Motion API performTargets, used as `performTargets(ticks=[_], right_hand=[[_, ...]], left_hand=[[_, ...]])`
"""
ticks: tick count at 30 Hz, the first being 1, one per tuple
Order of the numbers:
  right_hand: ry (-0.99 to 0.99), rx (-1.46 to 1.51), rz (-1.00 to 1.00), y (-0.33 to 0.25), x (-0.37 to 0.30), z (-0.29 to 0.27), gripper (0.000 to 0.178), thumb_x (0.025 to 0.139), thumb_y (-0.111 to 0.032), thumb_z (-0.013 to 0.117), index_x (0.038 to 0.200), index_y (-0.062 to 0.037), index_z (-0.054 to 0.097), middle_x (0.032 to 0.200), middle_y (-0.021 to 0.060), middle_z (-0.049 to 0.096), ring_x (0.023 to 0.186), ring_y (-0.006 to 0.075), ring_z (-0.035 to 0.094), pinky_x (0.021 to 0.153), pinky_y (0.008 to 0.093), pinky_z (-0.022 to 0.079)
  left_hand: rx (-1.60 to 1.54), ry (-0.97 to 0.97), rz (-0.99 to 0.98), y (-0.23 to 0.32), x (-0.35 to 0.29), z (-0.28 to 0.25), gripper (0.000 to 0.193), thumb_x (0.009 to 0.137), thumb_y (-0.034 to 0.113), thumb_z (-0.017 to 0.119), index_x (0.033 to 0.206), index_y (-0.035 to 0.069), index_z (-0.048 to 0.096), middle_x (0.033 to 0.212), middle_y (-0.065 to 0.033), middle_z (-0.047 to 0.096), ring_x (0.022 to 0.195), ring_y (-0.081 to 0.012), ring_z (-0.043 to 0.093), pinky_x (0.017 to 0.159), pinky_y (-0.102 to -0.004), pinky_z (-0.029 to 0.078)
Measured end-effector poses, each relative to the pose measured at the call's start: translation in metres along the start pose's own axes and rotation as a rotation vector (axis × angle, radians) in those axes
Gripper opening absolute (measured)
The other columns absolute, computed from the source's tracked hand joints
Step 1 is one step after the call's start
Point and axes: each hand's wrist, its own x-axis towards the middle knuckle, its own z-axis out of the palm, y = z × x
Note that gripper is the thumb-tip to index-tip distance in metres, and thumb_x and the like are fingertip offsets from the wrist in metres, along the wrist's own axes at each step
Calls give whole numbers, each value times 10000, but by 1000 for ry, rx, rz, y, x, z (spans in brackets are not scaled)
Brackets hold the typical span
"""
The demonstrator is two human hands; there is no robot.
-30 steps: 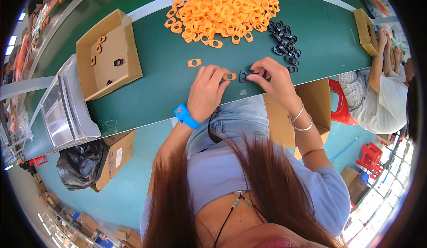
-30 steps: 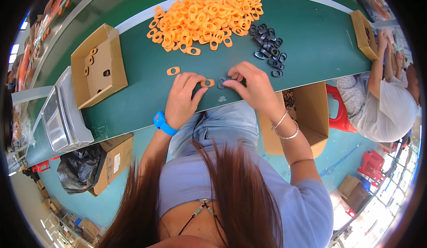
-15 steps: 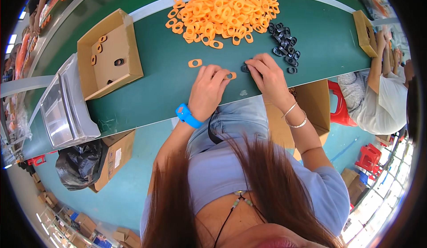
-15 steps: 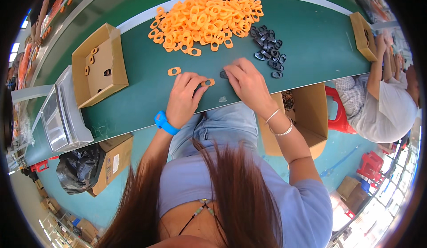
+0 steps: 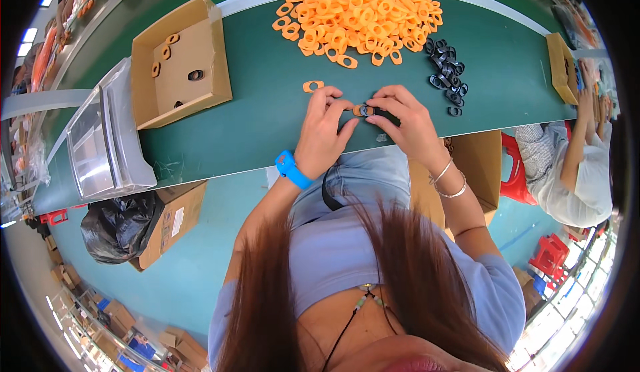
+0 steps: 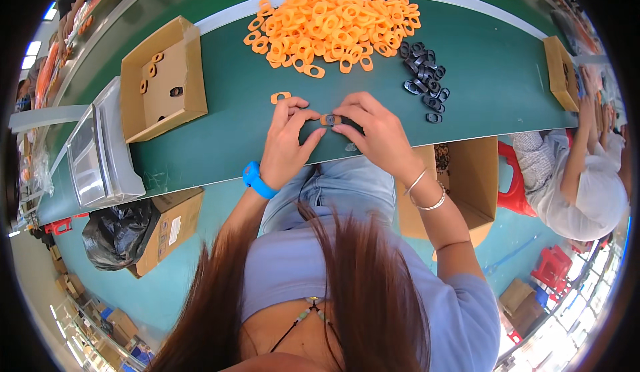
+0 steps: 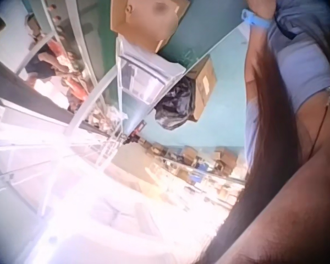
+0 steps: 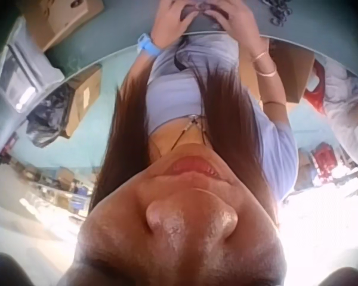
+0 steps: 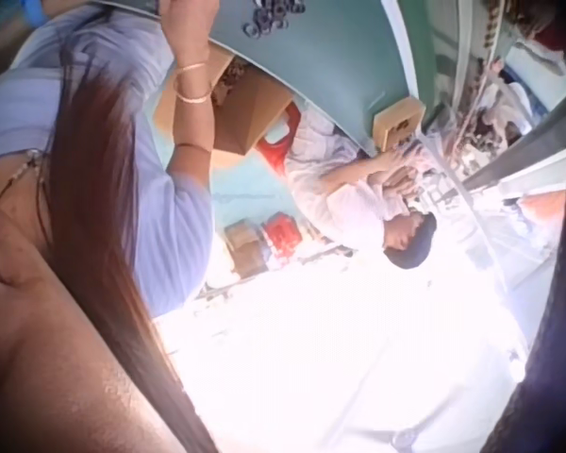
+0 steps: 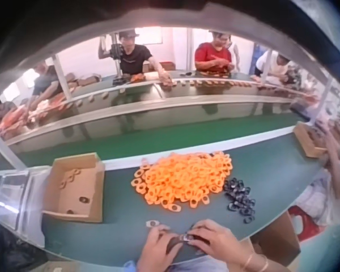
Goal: The person assembles items by inserting black plastic pieces into orange rings by hand and placing the assembled units into a cardboard box.
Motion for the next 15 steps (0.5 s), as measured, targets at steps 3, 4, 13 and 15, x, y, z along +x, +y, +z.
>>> performTargets(ticks=[3,4,13,15], right_hand=[[-17,-31,-11,-1,3,6,261,819,-77,785,1069,-38,719,1067,77,648,900,215,680,783,334,561],[-26,-25,-4,-2,3,7,262,818,-75,784,1070,-40,720,1067,78,649,914,219,682,787,339,561],[-15,-59,-17,2,4,9,271,788,-57,789,1047,-33,715,1061,73,646,866,230,655,742,333,543],[11,-103,-102,2,5,12,276,782,-45,787,1044,-29,702,1064,79,649,875,243,654,740,336,542]], left_hand=[[-20,-12,-22,0,1,0,274,801,-7,754,1047,-24,636,1203,-176,484,972,-307,562,840,-396,503],[-34,-24,-48,0,0,0,275,800,-8,753,1049,-27,637,1208,-176,486,975,-307,564,844,-397,504],[-56,-44,-57,1,4,-5,299,795,0,760,1063,-37,631,1230,-179,483,998,-324,574,865,-401,506],[-27,-53,-10,2,3,-3,288,806,2,751,1066,-33,633,1203,-172,504,1009,-323,573,865,-394,506]])
